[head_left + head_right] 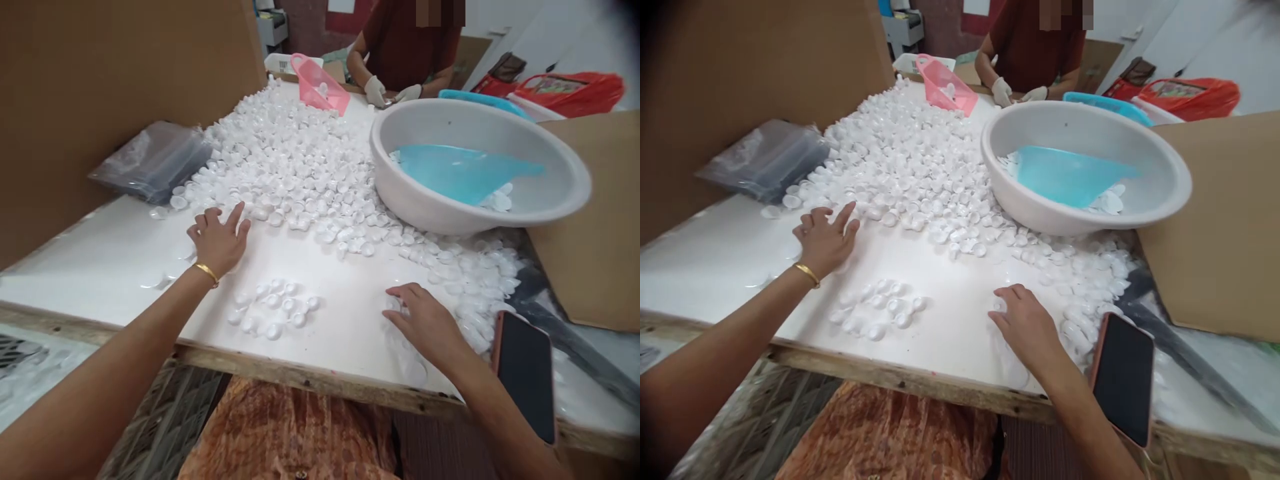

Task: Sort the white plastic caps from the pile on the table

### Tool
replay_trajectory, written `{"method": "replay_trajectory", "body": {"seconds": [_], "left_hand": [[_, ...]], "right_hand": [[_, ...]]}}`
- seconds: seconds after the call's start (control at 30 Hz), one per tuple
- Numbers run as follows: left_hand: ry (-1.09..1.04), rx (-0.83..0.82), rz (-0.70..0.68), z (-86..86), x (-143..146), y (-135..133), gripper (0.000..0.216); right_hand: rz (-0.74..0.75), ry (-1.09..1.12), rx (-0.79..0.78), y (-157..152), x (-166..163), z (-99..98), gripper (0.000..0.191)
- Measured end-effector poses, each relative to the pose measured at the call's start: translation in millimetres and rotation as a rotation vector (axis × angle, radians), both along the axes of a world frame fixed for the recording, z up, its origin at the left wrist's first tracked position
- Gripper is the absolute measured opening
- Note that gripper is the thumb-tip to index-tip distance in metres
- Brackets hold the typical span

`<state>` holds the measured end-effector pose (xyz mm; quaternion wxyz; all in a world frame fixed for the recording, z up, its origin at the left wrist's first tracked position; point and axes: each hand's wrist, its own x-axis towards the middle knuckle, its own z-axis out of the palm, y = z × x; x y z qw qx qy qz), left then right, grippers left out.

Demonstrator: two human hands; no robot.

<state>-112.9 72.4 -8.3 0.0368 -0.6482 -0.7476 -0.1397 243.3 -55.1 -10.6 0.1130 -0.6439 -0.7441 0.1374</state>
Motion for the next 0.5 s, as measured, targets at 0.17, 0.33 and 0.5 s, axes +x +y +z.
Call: {"method": "replay_trajectory", "body": {"seconds": [0.17, 0.33, 0.5], "left_hand": [[-0.187, 0.027, -0.025, 8.5, -12.3, -9.6, 0.044], [-0.343, -0.248, -0.380, 16.2, -8.6, -64.5, 0.033], [-0.184, -0.252, -0.503, 5.1, 3.0, -87.0, 0.030]], "right_hand": [[0.016, -0.074, 0.079, -2.0, -6.1, -20.1, 0.021], [-0.123, 0.048, -0.043, 6.7, -8.1, -12.0, 0.023], [-0.124, 0.336, -0.206, 20.2, -50.5, 20.3, 0.031]]}}
